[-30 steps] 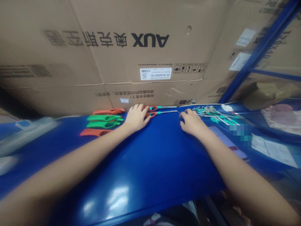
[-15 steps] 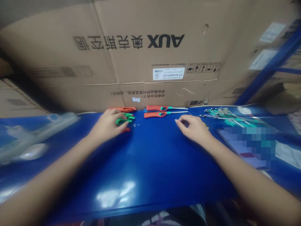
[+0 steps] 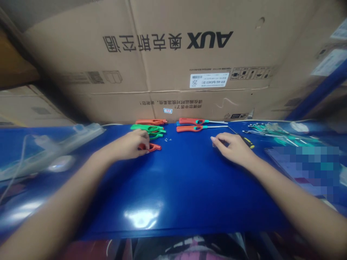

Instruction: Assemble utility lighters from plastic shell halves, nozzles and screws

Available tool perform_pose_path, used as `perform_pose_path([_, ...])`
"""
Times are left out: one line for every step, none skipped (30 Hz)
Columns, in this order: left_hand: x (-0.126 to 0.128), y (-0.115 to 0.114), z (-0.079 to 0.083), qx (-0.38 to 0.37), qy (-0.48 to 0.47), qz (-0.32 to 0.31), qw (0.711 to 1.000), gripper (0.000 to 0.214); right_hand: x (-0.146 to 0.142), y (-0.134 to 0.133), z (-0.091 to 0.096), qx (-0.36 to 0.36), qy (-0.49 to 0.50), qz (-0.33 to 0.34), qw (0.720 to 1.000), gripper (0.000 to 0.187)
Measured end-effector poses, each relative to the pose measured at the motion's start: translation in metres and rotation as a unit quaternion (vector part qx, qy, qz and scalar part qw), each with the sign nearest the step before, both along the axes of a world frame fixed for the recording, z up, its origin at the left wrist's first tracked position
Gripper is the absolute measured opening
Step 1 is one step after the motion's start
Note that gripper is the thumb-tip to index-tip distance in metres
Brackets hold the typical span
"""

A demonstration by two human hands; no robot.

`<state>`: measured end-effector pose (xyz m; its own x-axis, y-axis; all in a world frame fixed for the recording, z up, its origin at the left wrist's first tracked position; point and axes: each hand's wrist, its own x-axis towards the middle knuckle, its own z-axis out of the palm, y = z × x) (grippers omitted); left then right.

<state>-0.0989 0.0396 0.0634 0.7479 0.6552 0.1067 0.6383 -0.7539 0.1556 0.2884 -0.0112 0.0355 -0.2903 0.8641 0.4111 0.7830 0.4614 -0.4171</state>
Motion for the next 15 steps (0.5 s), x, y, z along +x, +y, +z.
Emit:
perform_pose_path([0.006, -0.005, -0.001, -0.007, -0.002, -0.006, 1.0, 0.015, -0.001, -0.002, 0.001, 0.003, -0.009, 0.028, 1.0, 0.037])
perform_pose_path([0.015, -0.011, -0.002, -0.028, -0.01, -0.018, 0.999, 0.012, -0.002, -0.004, 0.001, 0.002, -0.014, 0.061, 0.998, 0.032])
perform_pose_path([0.026, -0.02, -0.003, -0.056, -0.026, -0.033, 0.998, 0.01, -0.005, -0.007, 0.001, -0.006, -0.014, 0.098, 0.995, 0.026])
perform_pose_path([0.039, -0.03, -0.006, -0.089, -0.044, -0.056, 0.993, 0.008, -0.008, -0.011, 0.001, -0.022, -0.011, 0.136, 0.99, 0.021])
perform_pose_path([0.054, -0.04, -0.01, -0.119, -0.064, -0.077, 0.988, 0.007, -0.012, -0.014, 0.001, -0.043, -0.005, 0.171, 0.984, 0.02])
perform_pose_path([0.069, -0.051, -0.016, -0.131, -0.088, -0.089, 0.983, 0.007, -0.016, -0.018, 0.001, -0.068, 0.0, 0.206, 0.976, 0.022])
perform_pose_path([0.083, -0.062, -0.022, -0.123, -0.115, -0.092, 0.981, 0.008, -0.02, -0.021, 0.001, -0.09, 0.003, 0.238, 0.967, 0.023])
perform_pose_path([0.096, -0.071, -0.029, -0.098, -0.131, -0.087, 0.983, 0.012, -0.024, -0.024, 0.0, -0.11, 0.003, 0.267, 0.957, 0.024])
perform_pose_path([0.106, -0.078, -0.036, -0.063, -0.139, -0.083, 0.985, 0.015, -0.028, -0.027, -0.001, -0.126, 0.001, 0.291, 0.948, 0.022])
perform_pose_path([0.113, -0.083, -0.042, -0.036, -0.141, -0.091, 0.985, 0.016, -0.03, -0.028, -0.001, -0.141, 0.0, 0.306, 0.942, 0.019])
perform_pose_path([0.118, -0.086, -0.047, -0.023, -0.143, -0.102, 0.984, 0.017, -0.032, -0.029, -0.002, -0.154, 0.0, 0.314, 0.937, 0.014])
perform_pose_path([0.12, -0.087, -0.051, -0.029, -0.149, -0.105, 0.983, 0.017, -0.033, -0.029, -0.002, -0.166, 0.002, 0.316, 0.934, 0.01])
perform_pose_path([0.121, -0.087, -0.053, -0.037, -0.153, -0.103, 0.982, 0.018, -0.033, -0.028, -0.003, -0.177, 0.004, 0.314, 0.933, 0.009])
perform_pose_path([0.121, -0.087, -0.054, -0.048, -0.155, -0.099, 0.982, 0.019, -0.033, -0.028, -0.003, -0.184, 0.005, 0.31, 0.933, 0.01])
perform_pose_path([0.12, -0.085, -0.054, -0.057, -0.156, -0.092, 0.982, 0.02, -0.033, -0.027, -0.003, -0.189, 0.003, 0.307, 0.933, 0.01])
